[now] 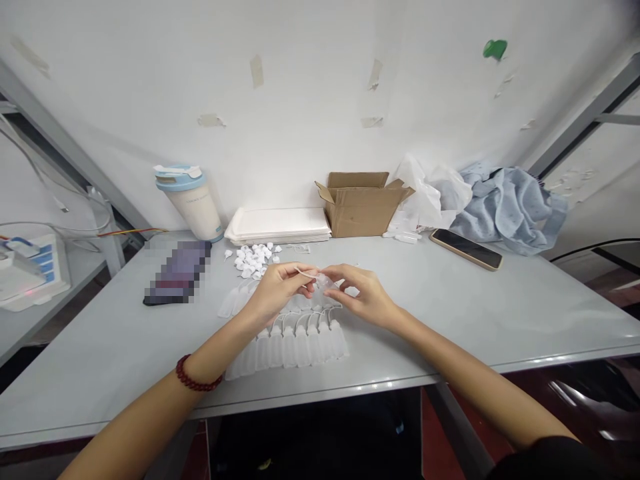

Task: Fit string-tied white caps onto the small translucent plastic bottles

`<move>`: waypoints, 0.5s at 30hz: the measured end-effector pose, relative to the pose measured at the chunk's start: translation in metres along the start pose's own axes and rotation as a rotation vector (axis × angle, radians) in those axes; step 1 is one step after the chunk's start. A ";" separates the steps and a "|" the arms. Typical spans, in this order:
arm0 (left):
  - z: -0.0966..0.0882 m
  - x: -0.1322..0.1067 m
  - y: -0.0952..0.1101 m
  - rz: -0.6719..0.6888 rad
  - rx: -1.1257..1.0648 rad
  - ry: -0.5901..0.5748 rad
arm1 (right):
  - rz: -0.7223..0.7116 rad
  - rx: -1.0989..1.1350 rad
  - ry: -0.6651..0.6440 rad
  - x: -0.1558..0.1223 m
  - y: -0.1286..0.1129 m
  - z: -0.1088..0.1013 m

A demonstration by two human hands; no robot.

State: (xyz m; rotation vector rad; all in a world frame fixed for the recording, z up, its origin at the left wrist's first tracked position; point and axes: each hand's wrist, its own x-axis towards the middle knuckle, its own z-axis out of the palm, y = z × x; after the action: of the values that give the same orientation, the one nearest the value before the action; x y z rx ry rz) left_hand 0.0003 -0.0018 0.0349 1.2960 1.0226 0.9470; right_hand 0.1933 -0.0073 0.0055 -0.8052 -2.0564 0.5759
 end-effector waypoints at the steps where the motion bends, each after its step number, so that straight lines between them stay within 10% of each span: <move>1: 0.000 0.000 0.000 0.007 0.013 -0.004 | 0.012 0.004 0.003 0.000 -0.001 0.000; 15: 0.009 -0.007 0.006 0.153 0.263 0.012 | -0.023 -0.024 0.089 -0.001 0.000 0.002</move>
State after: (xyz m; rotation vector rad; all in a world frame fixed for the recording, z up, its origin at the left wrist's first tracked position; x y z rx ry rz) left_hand 0.0071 -0.0107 0.0412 1.6070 1.0968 0.9582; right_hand 0.1924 -0.0084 0.0043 -0.8062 -1.9922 0.4945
